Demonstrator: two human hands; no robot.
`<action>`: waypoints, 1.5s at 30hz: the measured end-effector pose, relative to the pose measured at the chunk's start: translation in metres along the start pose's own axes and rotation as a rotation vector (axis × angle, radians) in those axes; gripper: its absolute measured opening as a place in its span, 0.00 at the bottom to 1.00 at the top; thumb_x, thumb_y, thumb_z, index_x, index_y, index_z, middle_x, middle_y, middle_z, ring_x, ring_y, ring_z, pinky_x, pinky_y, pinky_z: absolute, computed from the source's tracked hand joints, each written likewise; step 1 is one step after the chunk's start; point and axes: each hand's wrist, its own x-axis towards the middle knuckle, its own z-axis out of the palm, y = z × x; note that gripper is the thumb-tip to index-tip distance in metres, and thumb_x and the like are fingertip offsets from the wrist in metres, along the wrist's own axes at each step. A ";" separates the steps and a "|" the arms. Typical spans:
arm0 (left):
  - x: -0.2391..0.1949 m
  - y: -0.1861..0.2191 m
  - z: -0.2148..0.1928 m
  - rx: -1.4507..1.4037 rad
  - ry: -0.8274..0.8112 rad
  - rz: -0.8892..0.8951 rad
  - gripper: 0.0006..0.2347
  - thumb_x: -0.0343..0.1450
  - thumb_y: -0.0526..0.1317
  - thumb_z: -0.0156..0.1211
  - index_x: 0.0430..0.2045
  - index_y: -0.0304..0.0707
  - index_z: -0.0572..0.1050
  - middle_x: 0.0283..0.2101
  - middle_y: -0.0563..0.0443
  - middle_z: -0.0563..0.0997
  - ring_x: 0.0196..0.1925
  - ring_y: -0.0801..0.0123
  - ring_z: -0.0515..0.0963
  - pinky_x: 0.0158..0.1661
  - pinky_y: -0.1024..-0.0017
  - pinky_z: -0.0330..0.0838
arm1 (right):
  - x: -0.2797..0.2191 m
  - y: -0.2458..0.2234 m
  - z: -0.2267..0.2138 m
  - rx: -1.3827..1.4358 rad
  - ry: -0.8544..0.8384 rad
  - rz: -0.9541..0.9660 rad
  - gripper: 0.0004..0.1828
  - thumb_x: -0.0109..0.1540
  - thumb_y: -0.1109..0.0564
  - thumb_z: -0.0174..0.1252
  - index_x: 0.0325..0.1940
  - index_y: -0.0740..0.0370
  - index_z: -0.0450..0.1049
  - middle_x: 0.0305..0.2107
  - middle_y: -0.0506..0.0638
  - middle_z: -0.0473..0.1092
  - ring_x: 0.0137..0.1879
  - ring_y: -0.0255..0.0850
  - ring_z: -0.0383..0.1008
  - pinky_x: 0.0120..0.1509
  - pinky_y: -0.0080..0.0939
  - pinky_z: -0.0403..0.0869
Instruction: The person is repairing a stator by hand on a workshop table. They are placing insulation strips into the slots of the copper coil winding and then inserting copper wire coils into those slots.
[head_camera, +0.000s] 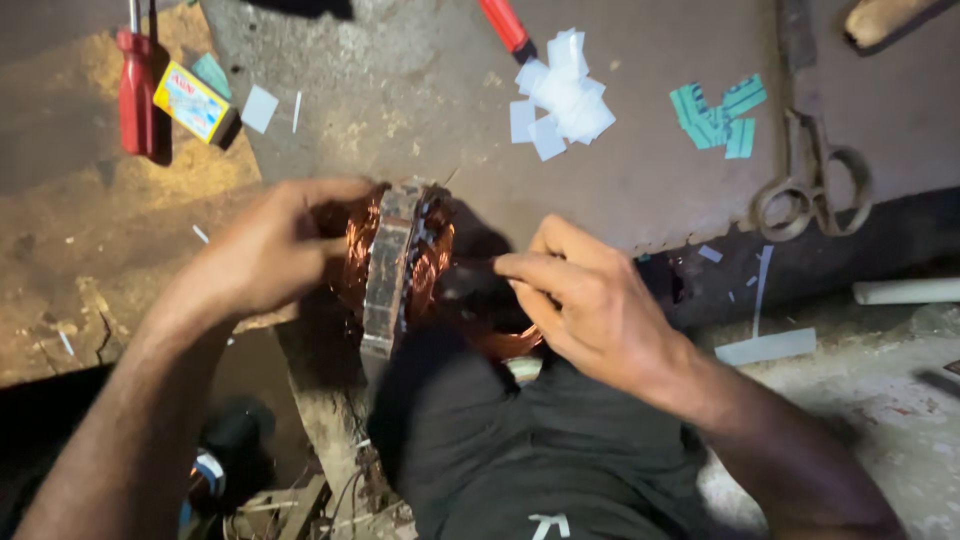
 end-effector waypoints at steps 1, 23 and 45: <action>0.001 -0.004 -0.001 0.046 0.027 0.017 0.30 0.60 0.24 0.56 0.61 0.37 0.72 0.56 0.45 0.81 0.53 0.67 0.81 0.51 0.69 0.76 | 0.001 0.001 0.000 -0.021 0.008 -0.031 0.14 0.59 0.69 0.62 0.49 0.67 0.79 0.32 0.55 0.68 0.34 0.47 0.73 0.37 0.44 0.72; -0.014 0.008 0.029 -0.476 0.176 0.018 0.15 0.69 0.33 0.62 0.51 0.30 0.79 0.38 0.50 0.86 0.34 0.74 0.82 0.35 0.72 0.78 | 0.039 -0.034 0.016 0.012 0.176 -0.226 0.23 0.69 0.74 0.45 0.68 0.66 0.69 0.57 0.60 0.71 0.53 0.46 0.78 0.55 0.38 0.80; -0.025 0.009 0.025 -0.229 0.365 0.658 0.18 0.69 0.29 0.59 0.55 0.33 0.77 0.58 0.44 0.83 0.62 0.63 0.82 0.63 0.67 0.74 | -0.015 0.024 0.014 0.793 -0.048 0.371 0.11 0.67 0.66 0.58 0.51 0.75 0.77 0.42 0.55 0.76 0.41 0.34 0.78 0.44 0.34 0.78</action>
